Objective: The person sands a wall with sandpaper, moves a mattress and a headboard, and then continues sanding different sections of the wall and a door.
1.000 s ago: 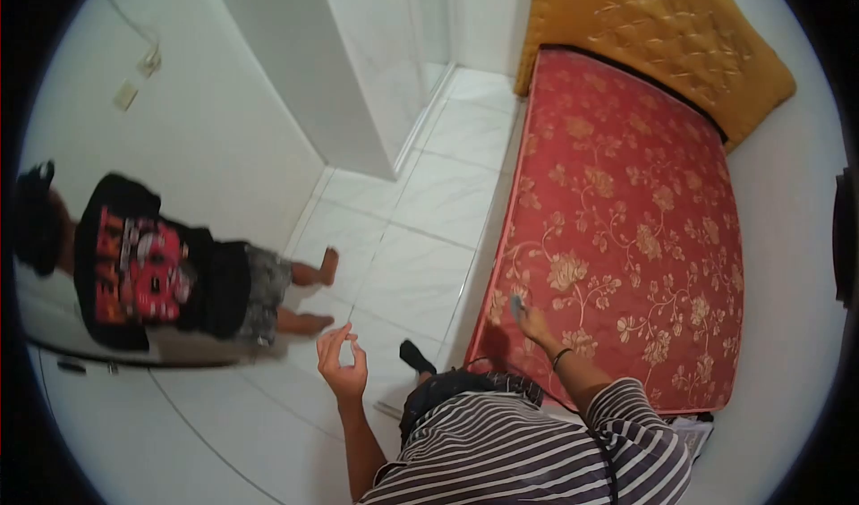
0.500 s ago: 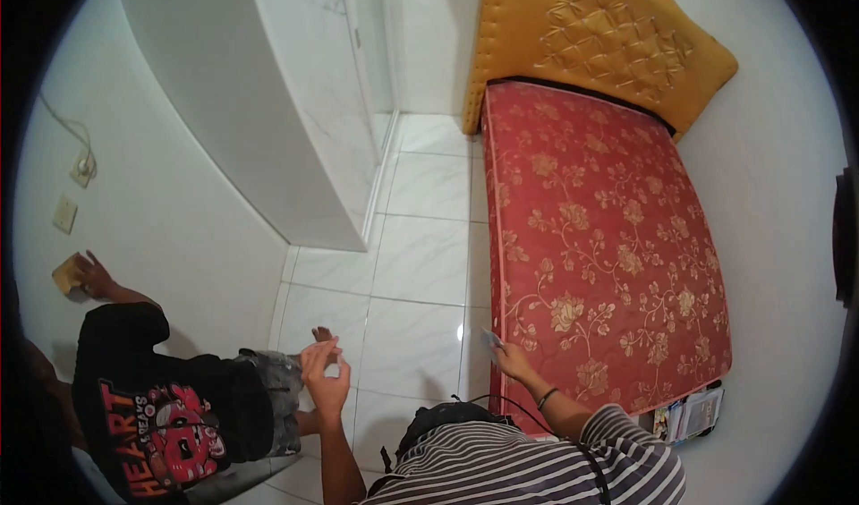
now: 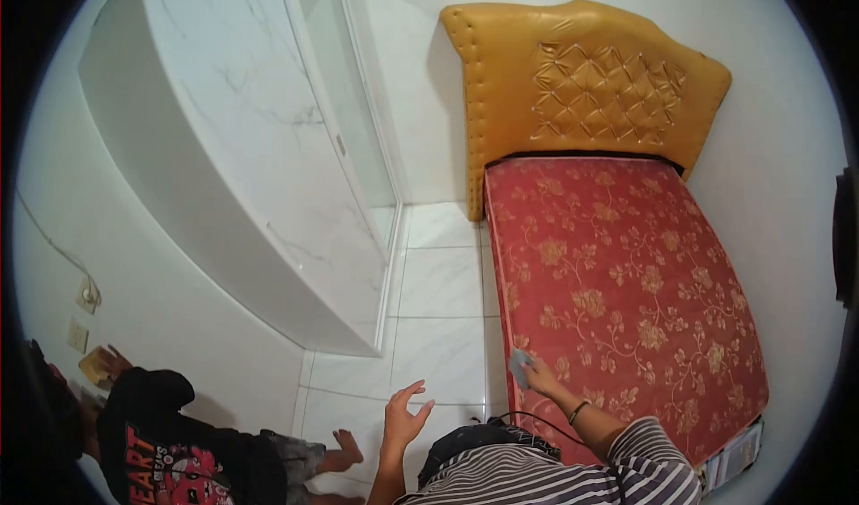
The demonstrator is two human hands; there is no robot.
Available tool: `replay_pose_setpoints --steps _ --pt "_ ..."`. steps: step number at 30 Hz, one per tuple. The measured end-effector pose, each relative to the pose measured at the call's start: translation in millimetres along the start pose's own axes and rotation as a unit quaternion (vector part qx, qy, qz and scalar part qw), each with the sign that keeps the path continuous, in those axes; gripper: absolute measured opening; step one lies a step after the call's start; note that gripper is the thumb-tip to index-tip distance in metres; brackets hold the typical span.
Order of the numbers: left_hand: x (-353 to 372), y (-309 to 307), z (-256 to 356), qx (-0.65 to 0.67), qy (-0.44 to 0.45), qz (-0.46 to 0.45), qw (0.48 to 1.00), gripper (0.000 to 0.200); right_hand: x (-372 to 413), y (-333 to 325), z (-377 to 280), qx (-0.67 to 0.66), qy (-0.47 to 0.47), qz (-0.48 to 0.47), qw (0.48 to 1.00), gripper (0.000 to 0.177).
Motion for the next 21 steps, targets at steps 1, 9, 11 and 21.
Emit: replay_pose_setpoints --steps 1,9,11,21 --pt "-15 2 -2 0.031 -0.021 0.007 0.999 0.053 -33 -9 -25 0.064 0.049 -0.086 0.993 0.055" --pt "-150 -12 -44 0.111 -0.071 -0.002 0.991 0.075 -178 12 -182 -0.027 -0.002 -0.3 0.953 0.071" --pt "-187 -19 -65 0.157 -0.087 -0.004 0.984 0.076 -217 22 -187 -0.019 -0.006 -0.346 0.938 0.067" --pt "-429 -108 -124 0.174 -0.048 -0.108 0.978 0.058 -405 73 -179 -0.266 0.103 -0.272 0.919 0.05"
Point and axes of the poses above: each hand's wrist, its own x-axis away from the middle knuckle, its own y-axis out of the palm, z = x × y, the point moved 2 cm from there along -x, towards the middle knuckle, and after that the axes turned 15 degrees about -z, right-handed, at the moved point
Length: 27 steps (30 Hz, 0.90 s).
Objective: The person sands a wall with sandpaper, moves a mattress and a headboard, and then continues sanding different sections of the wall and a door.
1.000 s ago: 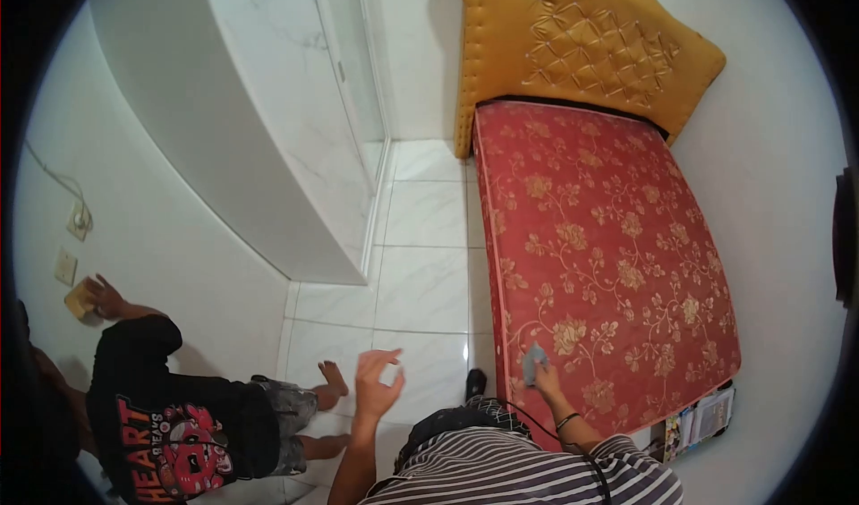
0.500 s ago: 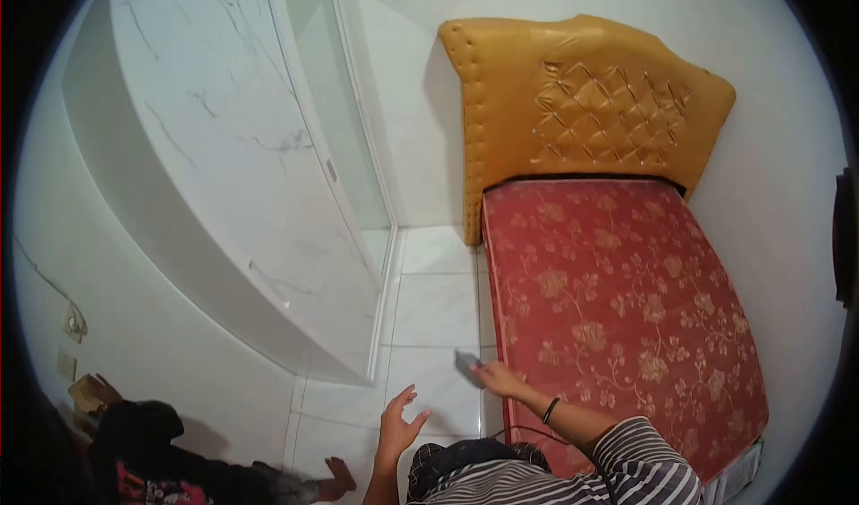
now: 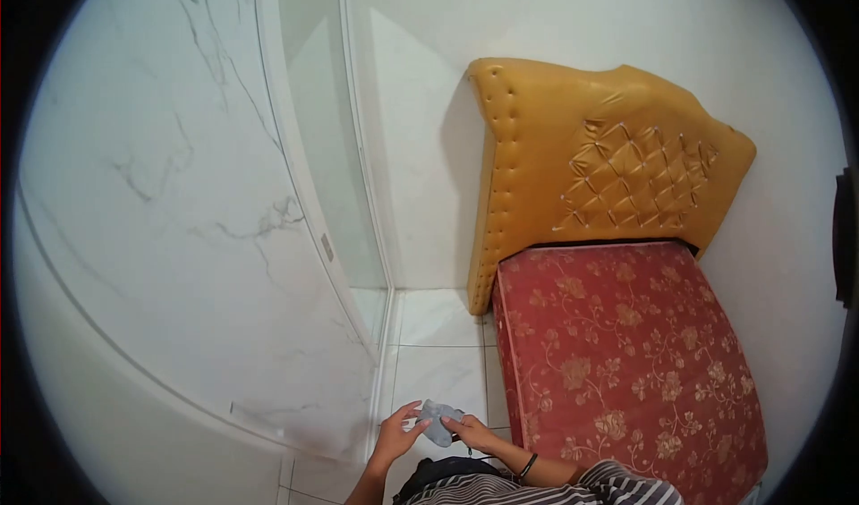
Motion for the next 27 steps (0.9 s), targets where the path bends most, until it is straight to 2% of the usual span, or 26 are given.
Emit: replay_pose_setpoints --steps 1,4,5,9,11,14,16,17,20,23,26,27 --pt "-19 -15 5 -0.035 0.025 0.006 0.999 0.053 -11 -4 -10 -0.048 0.011 0.003 0.999 0.049" --pt "-71 -52 0 -0.007 0.011 -0.042 0.999 0.046 -50 -14 -19 -0.121 -0.02 0.039 0.992 0.049" --pt "-90 -60 -4 -0.032 0.034 -0.05 0.998 0.037 -62 -24 -22 -0.108 0.017 0.044 0.993 0.044" --pt "-166 -78 -40 0.022 0.036 -0.076 0.996 0.03 -116 -71 -35 -0.072 -0.005 0.06 0.996 0.042" --pt "-201 -88 -30 0.026 0.054 -0.07 0.996 0.028 -141 -104 -69 -0.029 0.021 0.016 0.999 0.04" --pt "-262 -108 -25 0.045 0.051 -0.041 0.997 0.026 -195 -161 -102 0.009 0.021 -0.05 0.998 0.036" --pt "-301 -124 -14 0.032 0.023 0.008 0.999 0.023 -231 -199 -132 0.018 -0.001 -0.079 0.997 0.035" --pt "-322 -131 -7 0.027 0.01 0.029 0.999 0.022 -252 -214 -145 0.0 -0.046 -0.099 0.994 0.035" --pt "-386 -154 25 0.069 0.004 0.089 0.994 0.024 -296 -271 -204 0.127 -0.06 -0.16 0.977 0.033" --pt "-441 -173 61 -0.066 -0.007 0.127 0.99 0.022 -324 -320 -268 0.284 0.048 -0.161 0.944 0.037" --pt "-486 -184 70 -0.121 0.059 0.144 0.98 0.022 -349 -356 -284 0.2 0.035 -0.157 0.967 0.041" --pt "-502 -187 65 -0.107 0.072 0.139 0.982 0.022 -364 -371 -272 0.144 0.027 -0.161 0.976 0.048"
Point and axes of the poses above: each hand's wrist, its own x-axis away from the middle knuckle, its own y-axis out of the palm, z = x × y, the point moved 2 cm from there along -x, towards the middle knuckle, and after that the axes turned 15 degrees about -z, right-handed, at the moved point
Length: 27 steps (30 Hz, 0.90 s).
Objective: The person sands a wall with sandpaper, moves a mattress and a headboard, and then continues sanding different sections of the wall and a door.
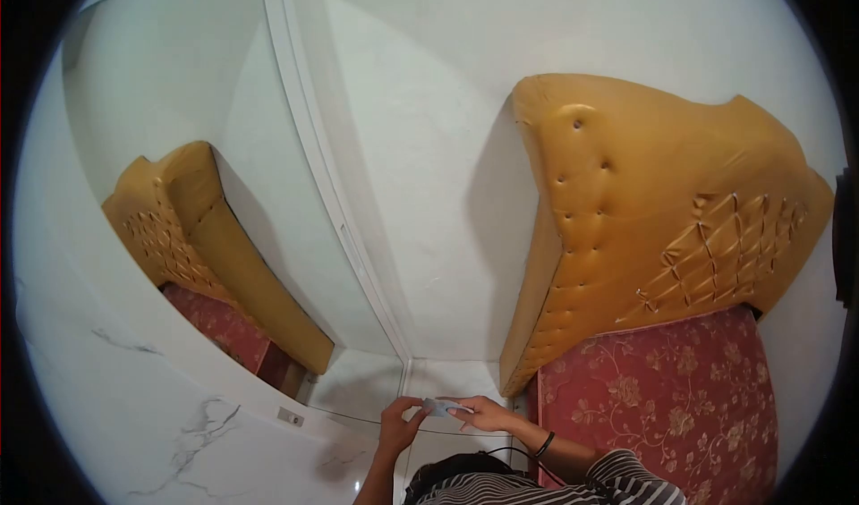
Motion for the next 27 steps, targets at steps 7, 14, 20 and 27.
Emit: replay_pose_setpoints --steps 7,14,20,27 --pt "-131 2 -18 0.056 0.049 -0.095 0.993 0.026 -28 -84 13 -0.163 -0.048 0.109 0.979 0.045" --pt "-338 -99 48 0.162 0.276 0.088 0.943 0.04 -45 -182 -120 0.28 -0.248 0.51 0.774 0.041" --pt "-474 -198 144 -0.178 0.465 0.32 0.806 0.05 -83 -295 -259 0.505 -0.339 0.64 0.469 0.056" --pt "-553 -222 165 -0.27 0.495 0.401 0.722 0.049 -132 -381 -275 0.532 -0.245 0.699 0.409 0.051"
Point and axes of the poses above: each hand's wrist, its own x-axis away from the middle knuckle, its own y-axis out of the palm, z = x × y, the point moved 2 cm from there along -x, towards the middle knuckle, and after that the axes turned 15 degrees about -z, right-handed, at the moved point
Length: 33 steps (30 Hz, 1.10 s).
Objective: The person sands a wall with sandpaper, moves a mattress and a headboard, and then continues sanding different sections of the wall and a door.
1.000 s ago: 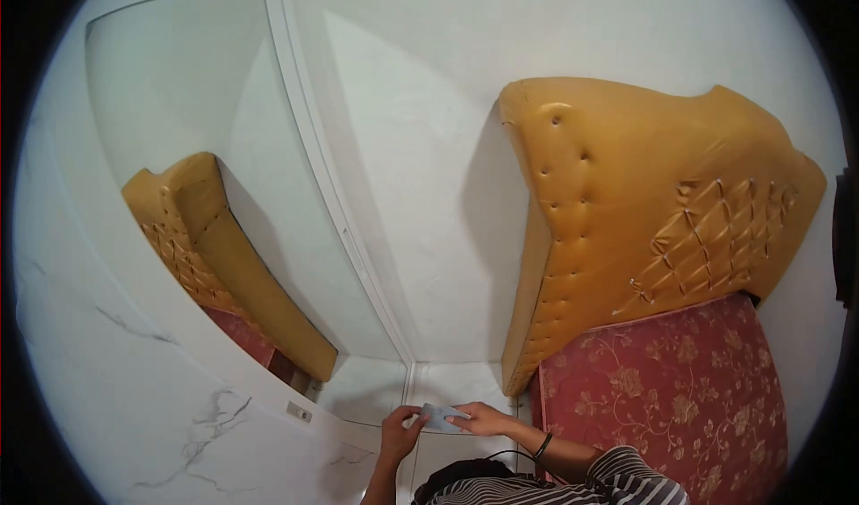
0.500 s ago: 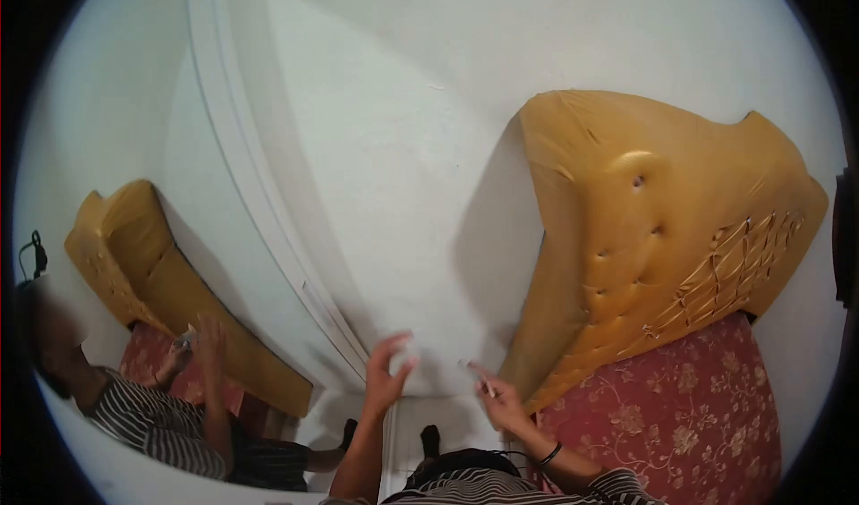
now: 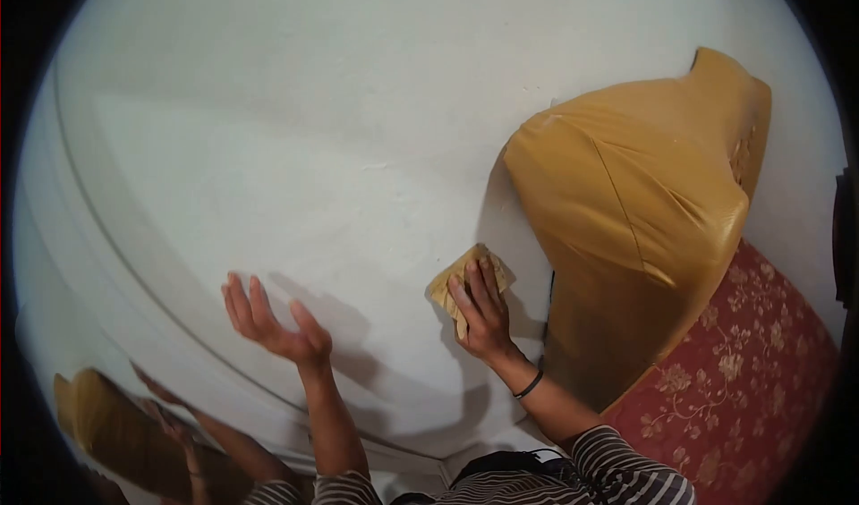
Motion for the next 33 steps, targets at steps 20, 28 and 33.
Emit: replay_pose_setpoints --steps 20,28,33 --pt "-15 19 15 0.043 -0.04 -0.012 0.998 0.05 -98 -22 -22 -0.036 -0.017 0.028 0.999 0.062" --pt "-11 20 10 0.105 -0.003 0.026 0.994 0.046 -61 5 -53 -0.071 0.011 -0.014 0.997 0.067" --pt "-3 12 12 0.095 0.01 0.022 0.995 0.045 -43 -1 -55 -0.035 0.007 -0.06 0.998 0.069"
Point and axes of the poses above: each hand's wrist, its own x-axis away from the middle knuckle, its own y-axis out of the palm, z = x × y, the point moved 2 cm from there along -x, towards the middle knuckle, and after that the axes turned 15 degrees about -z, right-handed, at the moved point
